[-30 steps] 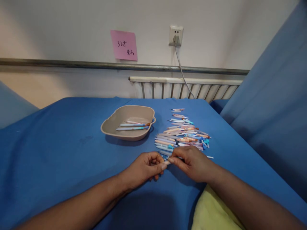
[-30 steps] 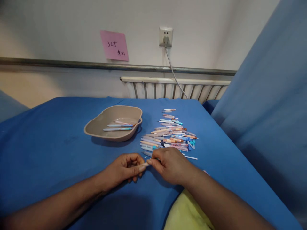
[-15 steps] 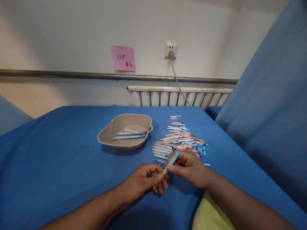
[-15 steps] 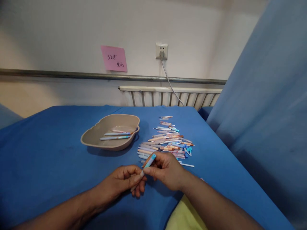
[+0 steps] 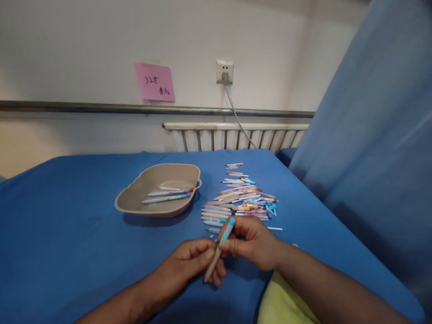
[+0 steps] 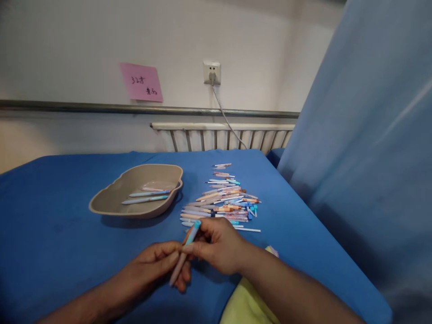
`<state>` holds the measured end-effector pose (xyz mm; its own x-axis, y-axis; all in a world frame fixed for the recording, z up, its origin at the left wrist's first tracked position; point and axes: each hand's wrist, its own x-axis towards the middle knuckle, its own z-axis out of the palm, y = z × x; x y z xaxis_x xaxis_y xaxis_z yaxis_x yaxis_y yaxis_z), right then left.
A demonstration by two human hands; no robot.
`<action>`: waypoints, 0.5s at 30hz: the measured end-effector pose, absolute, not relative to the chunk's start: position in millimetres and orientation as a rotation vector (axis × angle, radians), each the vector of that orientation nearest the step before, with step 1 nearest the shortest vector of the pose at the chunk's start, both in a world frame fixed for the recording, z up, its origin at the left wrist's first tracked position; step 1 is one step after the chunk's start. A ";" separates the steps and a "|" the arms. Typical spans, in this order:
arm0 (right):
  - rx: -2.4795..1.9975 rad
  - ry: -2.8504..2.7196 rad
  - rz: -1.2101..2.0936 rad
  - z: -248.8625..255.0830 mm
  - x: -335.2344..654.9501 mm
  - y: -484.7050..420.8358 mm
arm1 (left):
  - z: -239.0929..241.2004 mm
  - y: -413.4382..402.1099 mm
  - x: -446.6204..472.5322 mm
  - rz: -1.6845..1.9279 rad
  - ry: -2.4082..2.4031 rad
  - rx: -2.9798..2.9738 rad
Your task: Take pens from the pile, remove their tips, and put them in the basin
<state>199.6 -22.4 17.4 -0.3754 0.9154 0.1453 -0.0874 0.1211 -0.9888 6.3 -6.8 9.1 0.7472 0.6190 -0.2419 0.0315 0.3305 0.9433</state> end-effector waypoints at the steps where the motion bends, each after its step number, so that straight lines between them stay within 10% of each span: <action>1: -0.837 -1.436 1.430 17.4 200.1 -20.6 | 10.3 -5.8 7.0 0.422 0.659 1.163; 15: -0.904 -1.383 1.368 28.3 216.5 -13.5 | 20.0 -2.2 18.5 0.613 0.804 1.206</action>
